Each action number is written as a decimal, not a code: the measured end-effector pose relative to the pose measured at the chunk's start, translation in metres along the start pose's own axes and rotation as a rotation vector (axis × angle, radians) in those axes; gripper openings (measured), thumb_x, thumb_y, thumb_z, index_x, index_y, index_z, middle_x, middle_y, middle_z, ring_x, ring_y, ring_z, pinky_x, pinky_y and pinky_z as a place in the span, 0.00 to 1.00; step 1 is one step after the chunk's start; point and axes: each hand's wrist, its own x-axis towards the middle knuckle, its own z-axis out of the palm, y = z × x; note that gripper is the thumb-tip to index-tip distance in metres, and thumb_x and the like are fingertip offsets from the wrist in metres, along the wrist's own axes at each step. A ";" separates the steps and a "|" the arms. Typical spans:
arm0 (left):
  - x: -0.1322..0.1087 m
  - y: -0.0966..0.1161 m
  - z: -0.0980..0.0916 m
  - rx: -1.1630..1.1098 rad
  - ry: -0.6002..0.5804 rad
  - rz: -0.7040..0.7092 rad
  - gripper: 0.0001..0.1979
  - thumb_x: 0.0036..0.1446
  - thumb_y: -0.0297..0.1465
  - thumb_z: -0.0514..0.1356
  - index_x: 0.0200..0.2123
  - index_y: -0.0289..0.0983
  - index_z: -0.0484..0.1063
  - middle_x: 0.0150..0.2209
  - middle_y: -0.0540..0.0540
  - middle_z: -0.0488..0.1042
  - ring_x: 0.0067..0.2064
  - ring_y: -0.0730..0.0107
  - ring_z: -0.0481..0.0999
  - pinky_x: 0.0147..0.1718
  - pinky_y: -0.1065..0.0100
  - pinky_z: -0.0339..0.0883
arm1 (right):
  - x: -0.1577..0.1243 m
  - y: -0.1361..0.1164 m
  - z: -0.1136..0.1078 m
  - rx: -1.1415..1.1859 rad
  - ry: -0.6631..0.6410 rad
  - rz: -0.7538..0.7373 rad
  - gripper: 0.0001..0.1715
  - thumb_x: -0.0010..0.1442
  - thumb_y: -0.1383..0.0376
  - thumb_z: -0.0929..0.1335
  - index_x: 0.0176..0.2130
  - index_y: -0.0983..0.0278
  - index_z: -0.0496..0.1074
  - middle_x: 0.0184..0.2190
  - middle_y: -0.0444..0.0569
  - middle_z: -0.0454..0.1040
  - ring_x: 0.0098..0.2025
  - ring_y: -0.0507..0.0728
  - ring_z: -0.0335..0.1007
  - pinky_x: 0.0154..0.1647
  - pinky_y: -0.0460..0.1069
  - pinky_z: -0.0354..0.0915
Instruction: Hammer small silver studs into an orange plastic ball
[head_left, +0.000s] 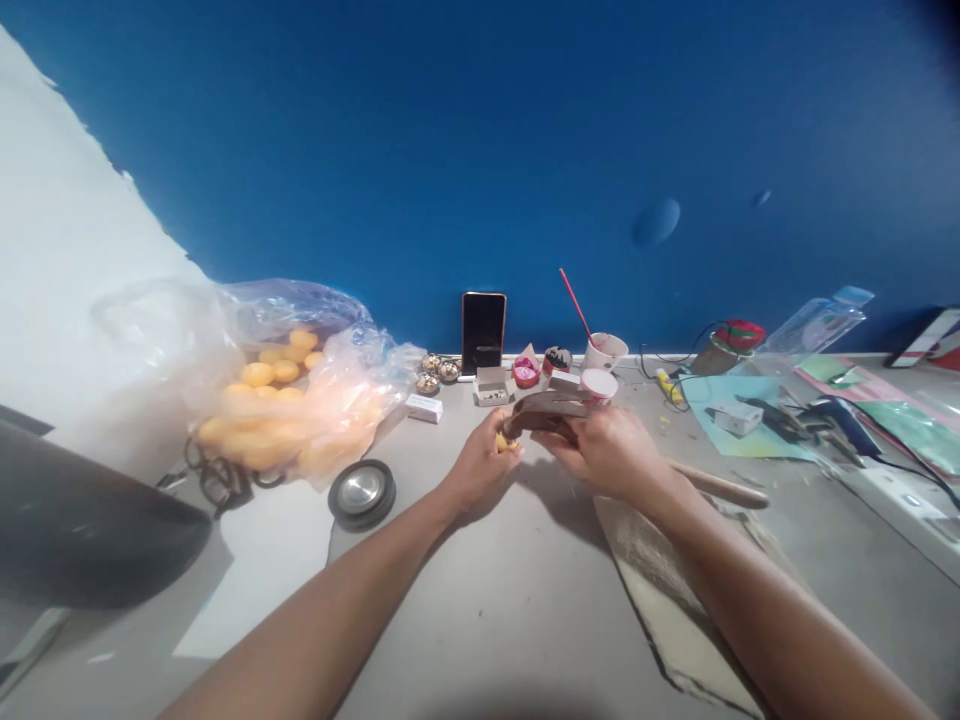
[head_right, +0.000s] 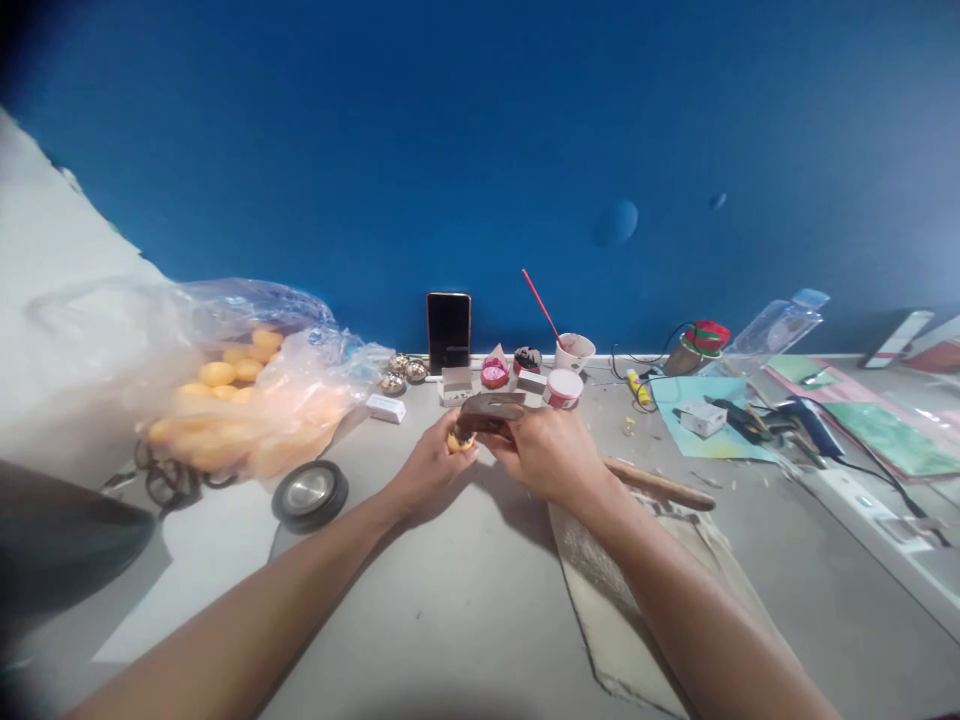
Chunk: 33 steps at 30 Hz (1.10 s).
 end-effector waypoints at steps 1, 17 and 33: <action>0.000 0.000 0.000 0.021 -0.002 -0.003 0.21 0.51 0.28 0.61 0.50 0.36 0.70 0.42 0.46 0.76 0.40 0.65 0.73 0.40 0.67 0.67 | 0.000 0.000 -0.001 -0.011 -0.018 0.001 0.19 0.66 0.53 0.68 0.33 0.61 0.83 0.22 0.49 0.78 0.21 0.56 0.69 0.24 0.50 0.52; 0.001 -0.001 -0.002 -0.077 0.021 -0.075 0.17 0.51 0.31 0.67 0.44 0.36 0.71 0.29 0.53 0.70 0.27 0.75 0.68 0.28 0.72 0.63 | -0.001 -0.002 -0.003 0.026 -0.005 0.013 0.19 0.67 0.52 0.67 0.38 0.61 0.84 0.25 0.49 0.80 0.23 0.56 0.70 0.26 0.50 0.55; 0.001 -0.005 0.002 -0.148 0.071 -0.048 0.14 0.47 0.34 0.70 0.34 0.35 0.72 0.29 0.50 0.72 0.29 0.72 0.71 0.28 0.69 0.68 | -0.004 -0.007 -0.005 0.084 0.087 -0.028 0.19 0.67 0.53 0.67 0.40 0.60 0.84 0.27 0.50 0.82 0.27 0.57 0.74 0.29 0.49 0.60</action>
